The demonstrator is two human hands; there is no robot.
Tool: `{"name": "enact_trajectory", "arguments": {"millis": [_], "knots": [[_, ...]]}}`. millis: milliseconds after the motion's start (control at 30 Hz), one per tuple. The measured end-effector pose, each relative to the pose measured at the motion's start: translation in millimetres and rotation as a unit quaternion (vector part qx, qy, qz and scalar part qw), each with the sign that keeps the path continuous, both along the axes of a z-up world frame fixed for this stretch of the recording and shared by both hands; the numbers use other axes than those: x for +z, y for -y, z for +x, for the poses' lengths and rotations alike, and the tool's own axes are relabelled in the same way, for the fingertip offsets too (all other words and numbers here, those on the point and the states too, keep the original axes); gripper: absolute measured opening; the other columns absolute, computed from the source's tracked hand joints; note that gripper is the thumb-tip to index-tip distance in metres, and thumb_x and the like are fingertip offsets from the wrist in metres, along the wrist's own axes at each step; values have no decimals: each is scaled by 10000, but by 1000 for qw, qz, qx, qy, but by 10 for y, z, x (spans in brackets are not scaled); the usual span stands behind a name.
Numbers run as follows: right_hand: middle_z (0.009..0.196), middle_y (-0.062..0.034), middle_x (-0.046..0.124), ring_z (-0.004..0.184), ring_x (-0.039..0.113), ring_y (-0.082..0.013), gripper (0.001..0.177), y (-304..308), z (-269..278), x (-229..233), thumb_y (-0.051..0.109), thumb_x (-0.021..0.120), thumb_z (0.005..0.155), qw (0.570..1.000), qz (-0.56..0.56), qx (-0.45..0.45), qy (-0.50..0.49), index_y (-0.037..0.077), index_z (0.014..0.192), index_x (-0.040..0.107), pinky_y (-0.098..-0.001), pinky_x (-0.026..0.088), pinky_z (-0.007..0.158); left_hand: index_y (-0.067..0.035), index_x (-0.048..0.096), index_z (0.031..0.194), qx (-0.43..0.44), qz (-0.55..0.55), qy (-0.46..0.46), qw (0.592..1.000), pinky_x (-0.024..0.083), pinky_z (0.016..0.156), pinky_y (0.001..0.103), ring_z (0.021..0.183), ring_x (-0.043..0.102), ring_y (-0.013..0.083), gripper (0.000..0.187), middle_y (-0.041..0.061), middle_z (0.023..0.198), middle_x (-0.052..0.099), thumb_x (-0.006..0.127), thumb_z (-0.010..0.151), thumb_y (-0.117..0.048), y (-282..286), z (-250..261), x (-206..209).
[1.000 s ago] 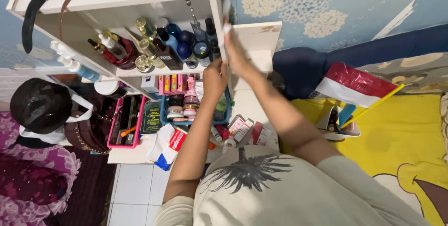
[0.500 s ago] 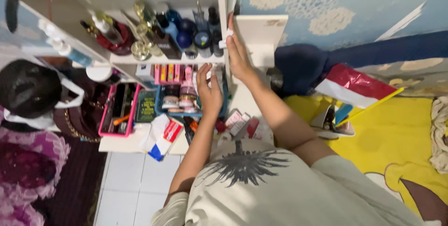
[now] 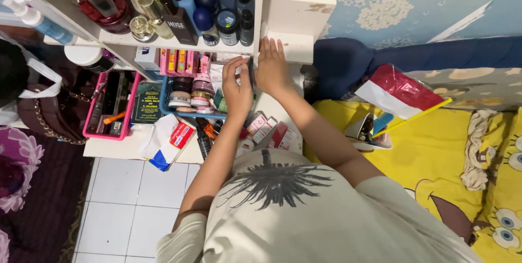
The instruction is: The person wipes the top shelf of a white shelving unit with a white tissue. They remove a watch and a roll of tape, wipe the shelf, then place the items back. The person also moves several small cosmetic containers and boxes from the shelf to the bed and back.
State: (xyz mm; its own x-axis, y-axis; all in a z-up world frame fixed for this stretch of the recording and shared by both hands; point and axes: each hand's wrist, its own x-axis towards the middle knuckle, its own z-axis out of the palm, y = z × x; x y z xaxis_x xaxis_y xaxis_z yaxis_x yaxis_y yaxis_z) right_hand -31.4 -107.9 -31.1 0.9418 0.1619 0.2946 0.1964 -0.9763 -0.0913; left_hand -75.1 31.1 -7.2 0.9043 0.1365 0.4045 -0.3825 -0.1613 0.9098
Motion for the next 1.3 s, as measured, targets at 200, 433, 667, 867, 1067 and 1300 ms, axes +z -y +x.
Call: {"name": "enact_trajectory", "arguments": {"millis": [200,433,667,867,1067,1300], "knots": [[1556,-284,435,1504,357,-413,641,393,38,-91,187,598,899,993,87,65,45,-105,1454,466,-551,209,1257,-19,685,1081,1,18,-10,1000,468,1049,376,1184,632,308,173,148,1232,669,601,985,-136,-128,-67,-132],[1531,-301,456,1464,394,-416,569,1163,-332,-200,153,520,1006,996,37,-5,76,-112,1499,416,-562,229,1239,-34,701,1051,7,3,-51,999,497,954,354,1106,659,268,125,123,1162,698,633,982,-113,-421,-129,-444],[1374,-287,566,1308,524,-405,503,1337,-702,-575,135,439,1021,943,270,-194,6,-62,1481,479,-522,379,1126,-24,706,1062,1,-5,-30,1000,503,921,329,1037,679,237,139,111,1085,726,622,963,-72,-500,-216,-551],[1446,-314,492,1376,450,-431,542,1307,-612,-1531,109,456,981,911,332,-240,38,-117,1474,436,-528,318,1183,-36,716,1053,-7,-41,-104,994,508,803,281,949,666,179,152,95,1033,720,630,936,-79,-533,-297,-681],[1518,-341,418,1444,375,-456,588,857,-147,-2126,83,472,942,982,143,-102,75,-171,1466,393,-534,257,1240,-28,711,1050,-24,-14,-82,996,533,818,301,928,671,191,143,106,1006,713,637,934,-67,-531,-369,-718],[1573,-381,256,1503,170,-506,806,67,265,-2037,211,587,849,998,-37,-4,-56,-244,1443,288,-585,112,1230,-4,709,1022,1,57,-67,996,528,839,331,919,690,248,139,148,975,711,653,914,-70,-685,-497,-710]]}}
